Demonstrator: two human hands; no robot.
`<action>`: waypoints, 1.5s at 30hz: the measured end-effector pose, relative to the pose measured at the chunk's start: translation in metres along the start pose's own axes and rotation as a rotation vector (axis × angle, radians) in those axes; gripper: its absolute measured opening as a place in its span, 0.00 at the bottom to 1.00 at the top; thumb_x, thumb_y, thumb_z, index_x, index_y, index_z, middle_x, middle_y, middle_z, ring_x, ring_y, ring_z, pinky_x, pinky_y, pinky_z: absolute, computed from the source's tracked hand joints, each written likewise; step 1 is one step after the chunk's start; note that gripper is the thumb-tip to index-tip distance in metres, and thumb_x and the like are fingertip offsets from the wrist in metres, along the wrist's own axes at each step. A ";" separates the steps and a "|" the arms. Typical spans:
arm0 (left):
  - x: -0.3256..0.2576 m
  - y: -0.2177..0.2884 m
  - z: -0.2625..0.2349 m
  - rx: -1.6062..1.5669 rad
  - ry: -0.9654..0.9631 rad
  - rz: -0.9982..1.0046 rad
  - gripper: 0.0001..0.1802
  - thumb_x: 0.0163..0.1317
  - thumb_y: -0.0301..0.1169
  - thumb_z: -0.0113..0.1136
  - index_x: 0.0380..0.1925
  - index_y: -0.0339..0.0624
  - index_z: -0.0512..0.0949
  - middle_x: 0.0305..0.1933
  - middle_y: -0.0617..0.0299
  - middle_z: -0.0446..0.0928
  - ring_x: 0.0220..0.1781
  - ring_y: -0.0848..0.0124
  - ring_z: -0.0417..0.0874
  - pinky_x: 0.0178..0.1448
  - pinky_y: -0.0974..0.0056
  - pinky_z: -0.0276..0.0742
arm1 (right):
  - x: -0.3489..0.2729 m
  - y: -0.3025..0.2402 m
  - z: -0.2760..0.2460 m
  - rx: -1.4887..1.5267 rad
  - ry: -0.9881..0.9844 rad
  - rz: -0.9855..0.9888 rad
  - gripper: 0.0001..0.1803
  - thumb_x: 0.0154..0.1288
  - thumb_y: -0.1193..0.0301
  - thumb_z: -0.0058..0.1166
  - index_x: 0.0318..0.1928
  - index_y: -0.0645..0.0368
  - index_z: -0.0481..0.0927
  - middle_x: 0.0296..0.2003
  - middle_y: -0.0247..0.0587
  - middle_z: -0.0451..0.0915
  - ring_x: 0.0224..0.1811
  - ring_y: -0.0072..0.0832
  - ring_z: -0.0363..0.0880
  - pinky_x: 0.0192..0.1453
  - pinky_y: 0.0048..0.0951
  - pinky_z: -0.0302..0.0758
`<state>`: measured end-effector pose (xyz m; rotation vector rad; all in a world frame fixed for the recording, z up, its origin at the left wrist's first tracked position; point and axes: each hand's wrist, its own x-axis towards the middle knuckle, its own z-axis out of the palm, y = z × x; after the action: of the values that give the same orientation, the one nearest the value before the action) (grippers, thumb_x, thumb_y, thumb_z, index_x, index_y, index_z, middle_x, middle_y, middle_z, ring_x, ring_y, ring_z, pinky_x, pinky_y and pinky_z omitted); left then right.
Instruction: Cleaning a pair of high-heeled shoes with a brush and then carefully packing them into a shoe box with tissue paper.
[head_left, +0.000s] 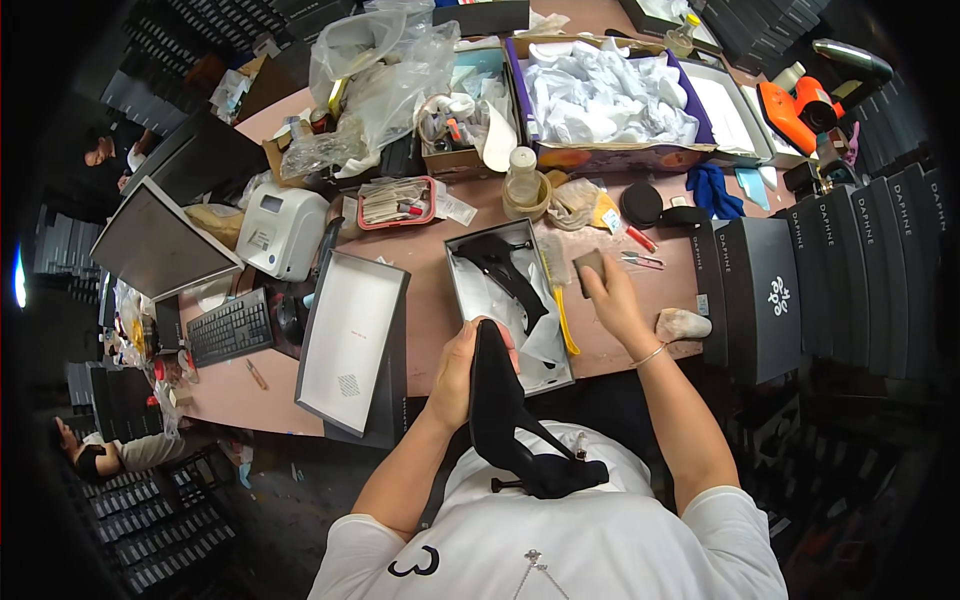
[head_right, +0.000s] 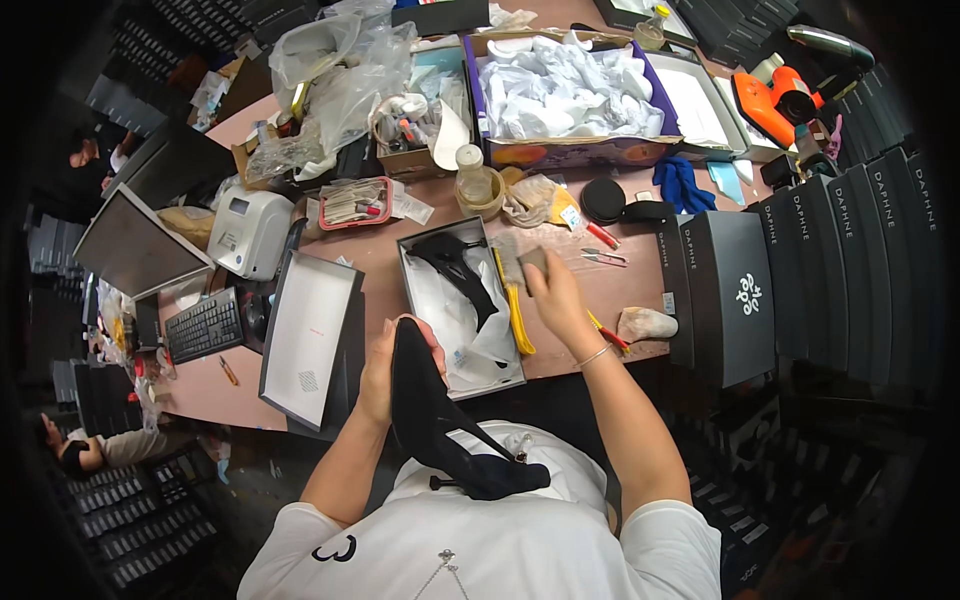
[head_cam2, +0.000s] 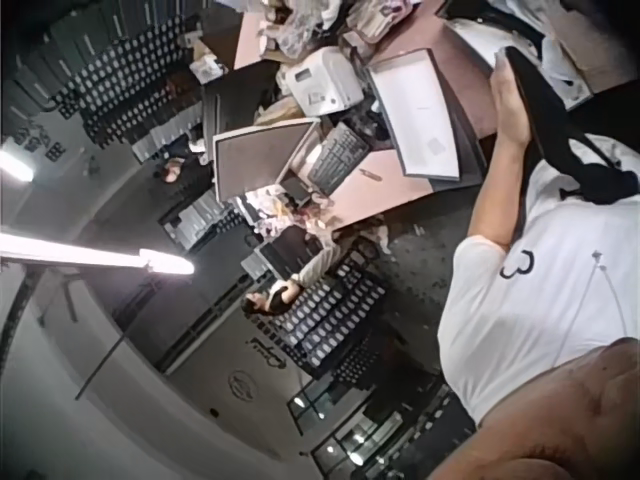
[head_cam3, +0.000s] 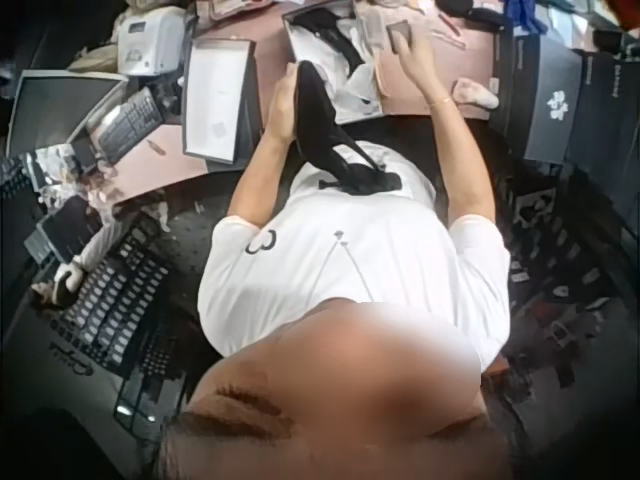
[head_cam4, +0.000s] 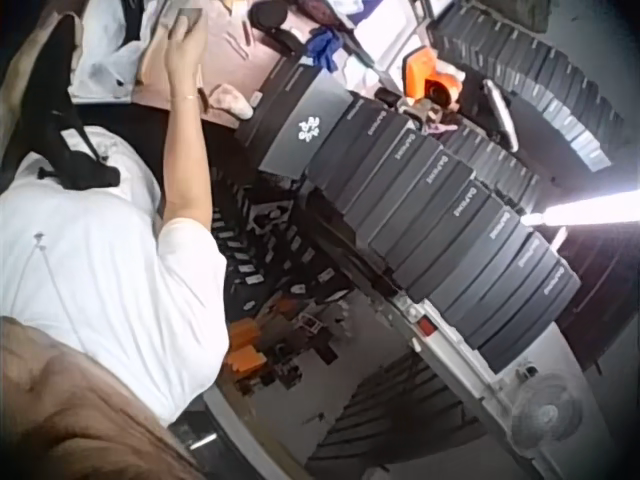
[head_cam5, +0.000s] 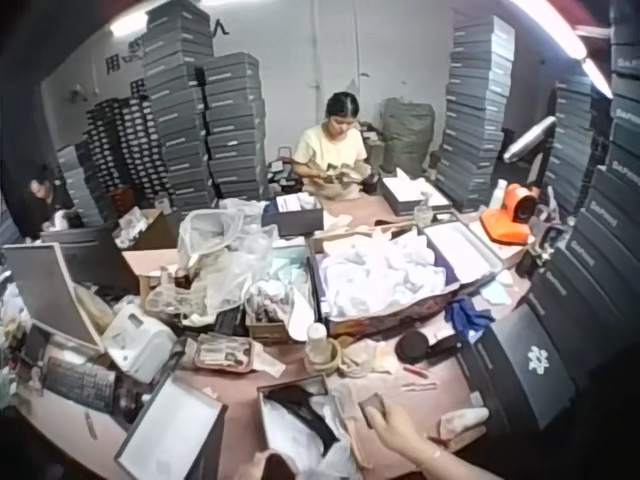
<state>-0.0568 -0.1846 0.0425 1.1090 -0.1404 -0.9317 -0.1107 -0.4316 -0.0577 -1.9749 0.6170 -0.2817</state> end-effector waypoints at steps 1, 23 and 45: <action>0.003 0.000 0.003 0.023 0.006 -0.005 0.29 0.72 0.55 0.31 0.36 0.41 0.70 0.26 0.55 0.74 0.24 0.69 0.77 0.31 0.66 0.77 | 0.004 0.023 -0.002 -0.013 -0.015 0.045 0.13 0.66 0.69 0.52 0.44 0.67 0.74 0.29 0.50 0.78 0.30 0.34 0.77 0.35 0.33 0.72; -0.006 -0.052 0.038 -0.295 -0.024 -0.210 0.48 0.52 0.28 0.67 0.70 0.53 0.50 0.60 0.52 0.64 0.60 0.53 0.74 0.60 0.47 0.75 | -0.058 0.108 -0.038 -0.765 -0.231 0.196 0.14 0.63 0.63 0.55 0.43 0.59 0.74 0.31 0.47 0.82 0.32 0.43 0.82 0.40 0.42 0.77; -0.016 -0.023 0.006 0.236 0.176 0.014 0.37 0.52 0.16 0.55 0.65 0.40 0.59 0.46 0.58 0.74 0.37 0.76 0.76 0.38 0.73 0.74 | -0.048 -0.120 -0.077 -0.750 0.197 -0.691 0.23 0.56 0.70 0.57 0.55 0.41 0.77 0.22 0.33 0.71 0.19 0.30 0.74 0.21 0.31 0.71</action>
<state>-0.0835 -0.1807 0.0321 1.4012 -0.1150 -0.8149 -0.1500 -0.4207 0.0868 -2.8795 0.1219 -0.7556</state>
